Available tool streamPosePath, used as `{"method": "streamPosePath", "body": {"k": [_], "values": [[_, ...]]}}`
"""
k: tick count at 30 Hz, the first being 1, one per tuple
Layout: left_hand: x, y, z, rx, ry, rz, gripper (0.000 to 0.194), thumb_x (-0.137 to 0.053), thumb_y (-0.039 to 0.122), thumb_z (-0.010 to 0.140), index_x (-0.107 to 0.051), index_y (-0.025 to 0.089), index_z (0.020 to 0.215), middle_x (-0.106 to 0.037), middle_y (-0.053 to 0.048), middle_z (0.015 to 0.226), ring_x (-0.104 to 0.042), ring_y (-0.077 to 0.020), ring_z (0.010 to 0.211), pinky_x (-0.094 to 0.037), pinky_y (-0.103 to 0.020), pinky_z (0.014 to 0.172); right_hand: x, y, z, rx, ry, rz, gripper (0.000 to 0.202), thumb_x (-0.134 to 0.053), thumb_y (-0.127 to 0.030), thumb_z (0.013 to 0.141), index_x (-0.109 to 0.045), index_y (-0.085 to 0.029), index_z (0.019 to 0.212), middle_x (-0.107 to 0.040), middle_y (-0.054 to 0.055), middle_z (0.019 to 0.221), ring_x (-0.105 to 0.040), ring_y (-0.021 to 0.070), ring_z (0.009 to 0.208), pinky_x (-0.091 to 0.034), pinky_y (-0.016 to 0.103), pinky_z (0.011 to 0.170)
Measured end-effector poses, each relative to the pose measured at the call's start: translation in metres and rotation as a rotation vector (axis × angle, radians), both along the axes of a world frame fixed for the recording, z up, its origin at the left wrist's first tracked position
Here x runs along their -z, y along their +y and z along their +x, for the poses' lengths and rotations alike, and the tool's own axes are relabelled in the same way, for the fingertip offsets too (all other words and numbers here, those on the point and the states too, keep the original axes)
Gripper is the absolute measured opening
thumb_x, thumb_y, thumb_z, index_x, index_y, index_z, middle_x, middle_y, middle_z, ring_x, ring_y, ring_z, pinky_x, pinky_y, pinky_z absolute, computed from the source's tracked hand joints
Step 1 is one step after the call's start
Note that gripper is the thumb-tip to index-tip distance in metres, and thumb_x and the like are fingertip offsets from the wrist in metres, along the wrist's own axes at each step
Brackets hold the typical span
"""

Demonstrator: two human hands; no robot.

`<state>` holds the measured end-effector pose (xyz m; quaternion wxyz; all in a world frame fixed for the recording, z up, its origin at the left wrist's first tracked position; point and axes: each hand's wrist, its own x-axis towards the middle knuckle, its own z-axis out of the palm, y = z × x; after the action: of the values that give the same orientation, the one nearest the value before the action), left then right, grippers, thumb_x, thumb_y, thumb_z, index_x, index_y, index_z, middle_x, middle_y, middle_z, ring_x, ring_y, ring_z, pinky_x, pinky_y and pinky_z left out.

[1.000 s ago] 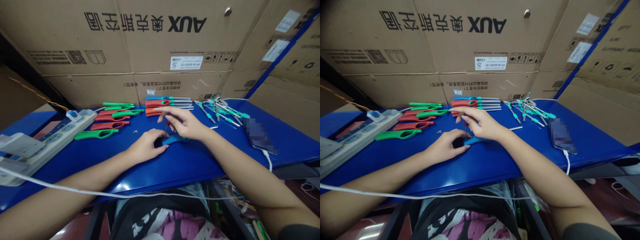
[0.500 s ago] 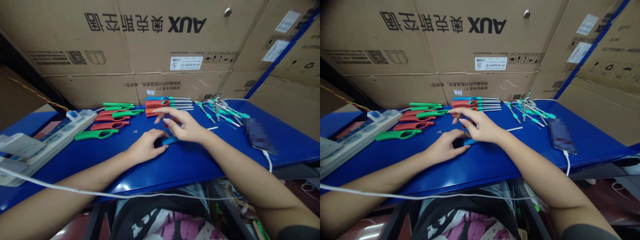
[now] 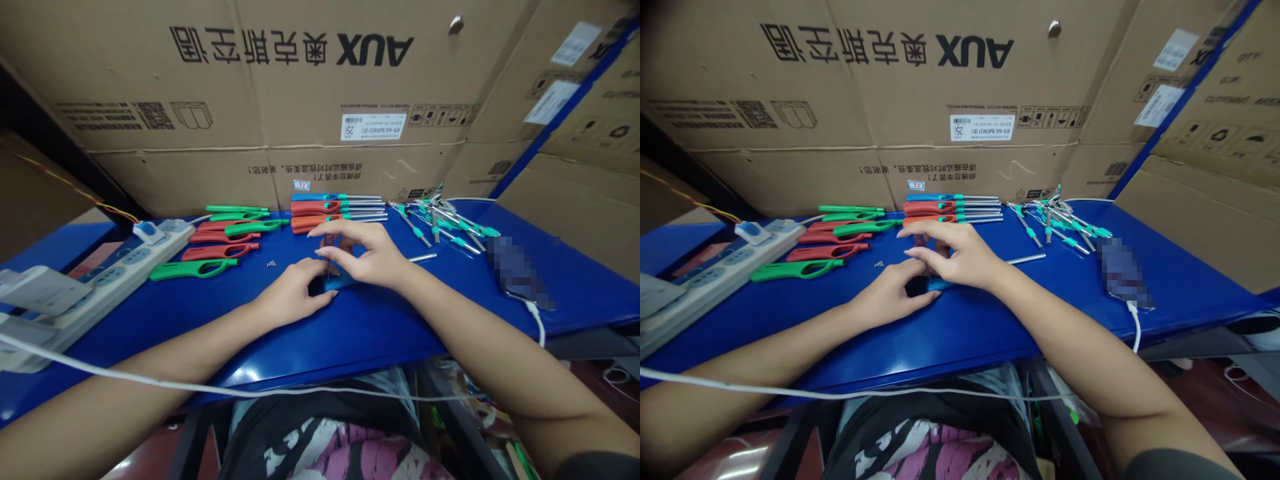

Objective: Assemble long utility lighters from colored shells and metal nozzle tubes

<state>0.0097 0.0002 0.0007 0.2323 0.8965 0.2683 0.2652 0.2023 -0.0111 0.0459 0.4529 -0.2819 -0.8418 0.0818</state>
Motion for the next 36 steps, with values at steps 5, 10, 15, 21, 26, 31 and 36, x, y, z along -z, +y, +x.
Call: {"method": "streamPosePath", "body": {"k": [5,10,15,21,26,31,36], "values": [[-0.0002,0.0003,0.0002,0.006,0.0,0.009,0.02,-0.068,0.024,0.084,-0.063,0.02,0.103,-0.072,-0.004,0.106,-0.066,-0.0226,0.1,-0.052,-0.037,0.091,-0.0006,0.0023,0.0039,0.017,-0.081,0.055,0.027,-0.056,-0.032,0.097,-0.065,-0.02,0.119,-0.074,0.006,0.105,-0.068,0.0138,0.079,-0.055,0.027,0.077],[-0.0011,0.0,0.0008,0.001,0.002,0.005,0.019,-0.068,0.023,0.084,-0.064,0.019,0.102,-0.072,-0.004,0.104,-0.066,-0.0225,0.099,-0.052,-0.037,0.091,-0.0014,0.0023,-0.0003,-0.079,0.024,-0.12,0.031,-0.046,-0.025,0.1,-0.061,-0.017,0.126,-0.073,0.005,0.101,-0.062,0.0078,0.062,-0.053,0.022,0.064],[-0.0025,-0.0008,0.0008,0.007,0.002,-0.012,0.02,-0.068,0.022,0.084,-0.064,0.02,0.103,-0.072,-0.003,0.106,-0.066,-0.022,0.1,-0.052,-0.037,0.093,-0.0002,0.0039,0.0028,0.068,0.001,0.103,0.022,-0.068,-0.037,0.089,-0.07,-0.017,0.098,-0.073,0.002,0.084,-0.057,0.0087,0.057,-0.05,0.022,0.061],[-0.0015,-0.0001,0.0002,0.005,0.004,0.014,0.018,-0.068,0.023,0.084,-0.063,0.019,0.101,-0.071,-0.004,0.102,-0.066,-0.0224,0.097,-0.052,-0.037,0.089,-0.0019,0.0003,-0.0006,-0.101,0.029,-0.13,0.03,-0.043,-0.022,0.101,-0.062,-0.016,0.124,-0.073,0.005,0.106,-0.062,0.0059,0.06,-0.052,0.021,0.065],[-0.0021,-0.0006,0.0005,0.011,0.007,-0.006,0.021,-0.068,0.023,0.084,-0.064,0.02,0.105,-0.071,-0.003,0.107,-0.065,-0.0212,0.101,-0.051,-0.036,0.093,0.001,0.0053,0.0,0.011,0.09,-0.038,0.018,-0.064,-0.029,0.092,-0.069,-0.016,0.103,-0.073,0.004,0.093,-0.059,0.0076,0.059,-0.049,0.021,0.061],[-0.0027,-0.0012,0.0011,0.01,-0.003,0.009,0.02,-0.068,0.022,0.085,-0.063,0.019,0.104,-0.072,-0.003,0.106,-0.066,-0.021,0.101,-0.051,-0.035,0.093,0.0013,0.0044,0.0024,0.055,-0.031,0.111,0.021,-0.06,-0.034,0.095,-0.069,-0.018,0.106,-0.074,0.005,0.094,-0.065,0.0123,0.071,-0.052,0.025,0.072],[-0.0034,-0.0017,0.0013,-0.007,0.003,0.013,0.019,-0.069,0.023,0.084,-0.064,0.018,0.101,-0.072,-0.004,0.103,-0.066,-0.022,0.098,-0.052,-0.036,0.09,-0.0009,0.0007,-0.0032,-0.101,0.075,-0.165,0.03,-0.04,-0.026,0.103,-0.063,-0.017,0.121,-0.072,0.005,0.103,-0.06,0.0055,0.057,-0.051,0.02,0.06]]}}
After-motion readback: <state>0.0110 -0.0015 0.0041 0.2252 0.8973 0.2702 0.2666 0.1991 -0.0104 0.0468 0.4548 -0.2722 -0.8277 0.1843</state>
